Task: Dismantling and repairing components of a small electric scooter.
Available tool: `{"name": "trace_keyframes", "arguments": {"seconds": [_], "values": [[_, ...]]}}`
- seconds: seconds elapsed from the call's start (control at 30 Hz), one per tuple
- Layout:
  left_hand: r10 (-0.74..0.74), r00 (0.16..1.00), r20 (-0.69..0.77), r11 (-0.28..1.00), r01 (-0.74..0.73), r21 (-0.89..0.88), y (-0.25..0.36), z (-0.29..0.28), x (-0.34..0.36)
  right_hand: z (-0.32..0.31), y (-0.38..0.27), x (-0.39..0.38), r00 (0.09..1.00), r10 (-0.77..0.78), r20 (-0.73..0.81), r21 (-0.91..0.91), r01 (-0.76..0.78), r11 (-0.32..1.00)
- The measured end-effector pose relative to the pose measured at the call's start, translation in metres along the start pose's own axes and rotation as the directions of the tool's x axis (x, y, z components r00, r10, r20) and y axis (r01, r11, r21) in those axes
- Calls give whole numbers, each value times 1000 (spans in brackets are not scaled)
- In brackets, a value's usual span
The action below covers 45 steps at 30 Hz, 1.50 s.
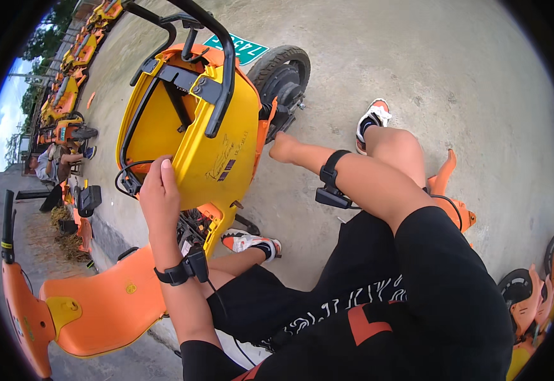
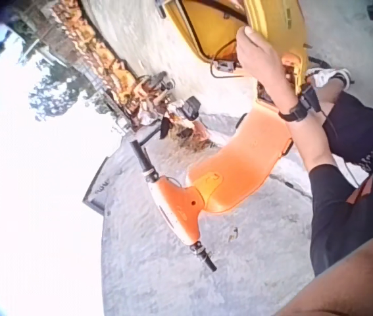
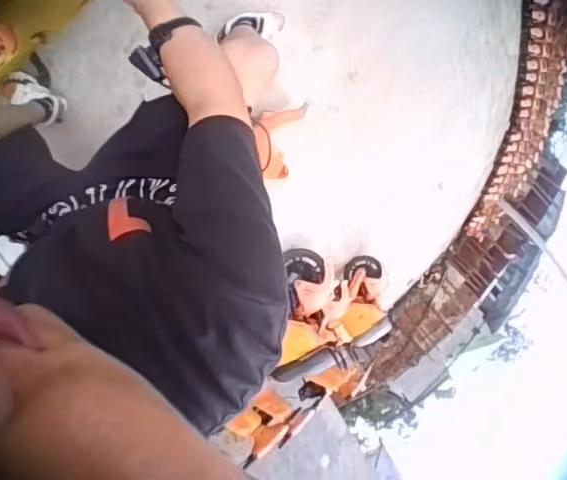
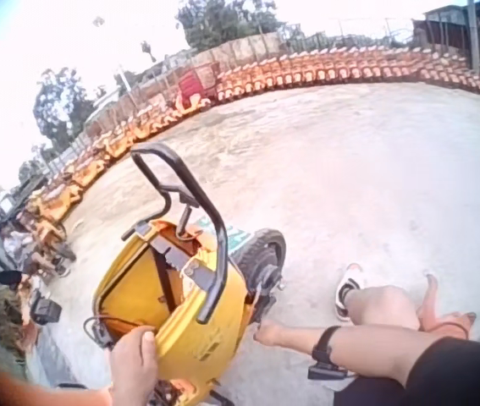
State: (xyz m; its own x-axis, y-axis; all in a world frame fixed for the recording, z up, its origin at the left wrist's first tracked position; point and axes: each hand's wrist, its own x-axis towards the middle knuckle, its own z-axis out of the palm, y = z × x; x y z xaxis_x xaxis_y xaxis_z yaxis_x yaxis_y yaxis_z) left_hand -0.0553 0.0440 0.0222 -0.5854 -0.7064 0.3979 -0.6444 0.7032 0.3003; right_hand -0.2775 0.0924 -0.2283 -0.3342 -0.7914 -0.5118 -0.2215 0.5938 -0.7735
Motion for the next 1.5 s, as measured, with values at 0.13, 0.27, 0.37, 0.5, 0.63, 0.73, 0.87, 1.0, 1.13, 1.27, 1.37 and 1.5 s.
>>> {"name": "trace_keyframes", "arguments": {"seconds": [0.13,0.27,0.37,0.5,0.63,0.73,0.87,1.0,1.13,1.27,1.37,1.5], "values": [[-225,960,168,946,174,273,-7,-2,-1,13,-33,2,999,-3,-53,72,7,997],[-277,959,55,919,248,305,-14,-2,-7,22,-45,6,993,-93,-72,316,112,942],[-270,959,83,917,230,326,-1,4,1,24,-2,32,979,-108,-174,317,160,935],[-230,967,108,922,181,344,0,11,3,44,28,44,960,-73,-269,452,193,871],[-218,973,78,930,183,319,-1,11,2,83,21,29,990,-37,-138,913,142,382],[-197,977,-84,895,214,391,-7,16,-3,113,26,18,993,59,-106,989,99,105],[-132,976,-171,852,200,483,-13,35,-10,134,50,26,943,-166,-289,930,318,186],[-84,957,-279,905,191,381,-13,35,-16,149,47,24,889,-265,-373,798,454,397],[-123,896,-428,956,223,192,-12,50,-16,134,48,31,893,-311,-325,749,444,492],[-187,879,-440,927,306,218,-22,45,-17,122,40,20,873,-324,-365,660,488,572],[-214,866,-452,950,292,109,-18,52,-16,119,40,21,872,-304,-383,618,487,618],[-152,868,-473,958,247,147,-16,58,-16,117,42,18,912,-237,-335,637,404,656]]}}
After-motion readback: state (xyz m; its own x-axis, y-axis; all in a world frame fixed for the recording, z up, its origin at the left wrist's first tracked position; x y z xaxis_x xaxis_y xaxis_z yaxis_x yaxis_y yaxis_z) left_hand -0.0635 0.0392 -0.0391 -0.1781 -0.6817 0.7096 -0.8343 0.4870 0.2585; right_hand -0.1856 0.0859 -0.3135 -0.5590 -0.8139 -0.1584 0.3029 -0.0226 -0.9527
